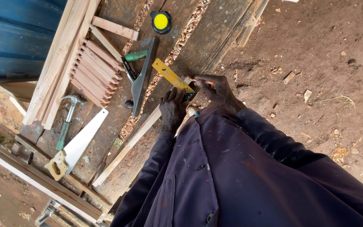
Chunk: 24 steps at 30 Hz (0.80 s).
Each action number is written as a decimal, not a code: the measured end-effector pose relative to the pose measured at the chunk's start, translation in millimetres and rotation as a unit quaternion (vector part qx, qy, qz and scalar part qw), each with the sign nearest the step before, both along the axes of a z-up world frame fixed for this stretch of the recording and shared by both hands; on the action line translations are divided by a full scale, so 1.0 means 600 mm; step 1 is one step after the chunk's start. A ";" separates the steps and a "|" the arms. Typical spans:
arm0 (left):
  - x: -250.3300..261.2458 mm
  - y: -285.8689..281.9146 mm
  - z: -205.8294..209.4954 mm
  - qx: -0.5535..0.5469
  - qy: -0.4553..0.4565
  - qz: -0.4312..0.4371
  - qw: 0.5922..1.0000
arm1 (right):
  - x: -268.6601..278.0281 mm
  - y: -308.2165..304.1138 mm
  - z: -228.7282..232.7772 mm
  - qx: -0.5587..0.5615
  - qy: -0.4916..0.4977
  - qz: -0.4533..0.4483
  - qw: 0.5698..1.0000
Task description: Marking wooden planks with a combination square and a pencil for cutting or assembly in a workshop.
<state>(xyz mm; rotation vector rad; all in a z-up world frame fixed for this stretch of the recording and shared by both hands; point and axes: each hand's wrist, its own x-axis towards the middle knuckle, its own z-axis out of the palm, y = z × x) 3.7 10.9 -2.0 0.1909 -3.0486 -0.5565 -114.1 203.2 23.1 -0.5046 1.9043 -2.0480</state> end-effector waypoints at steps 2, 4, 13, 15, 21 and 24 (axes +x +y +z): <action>0.003 -0.002 -0.008 -0.009 -0.004 0.004 1.000 | 0.003 -0.009 0.002 -0.005 0.013 0.006 1.000; 0.004 -0.002 -0.016 -0.017 -0.005 0.002 1.000 | 0.001 -0.014 -0.006 0.013 0.033 0.021 0.999; 0.003 0.004 -0.008 -0.029 0.015 -0.008 0.999 | -0.002 -0.017 -0.016 0.089 0.091 0.078 0.989; 0.002 0.002 -0.011 -0.033 0.017 -0.007 0.999 | -0.007 -0.010 -0.021 0.100 0.095 0.084 0.987; 0.004 0.002 -0.022 -0.043 0.022 -0.010 0.999 | -0.018 -0.028 -0.012 0.124 0.154 0.085 0.977; 0.000 -0.003 -0.019 -0.039 0.033 -0.017 0.999 | -0.010 -0.030 -0.032 0.145 0.168 0.105 0.969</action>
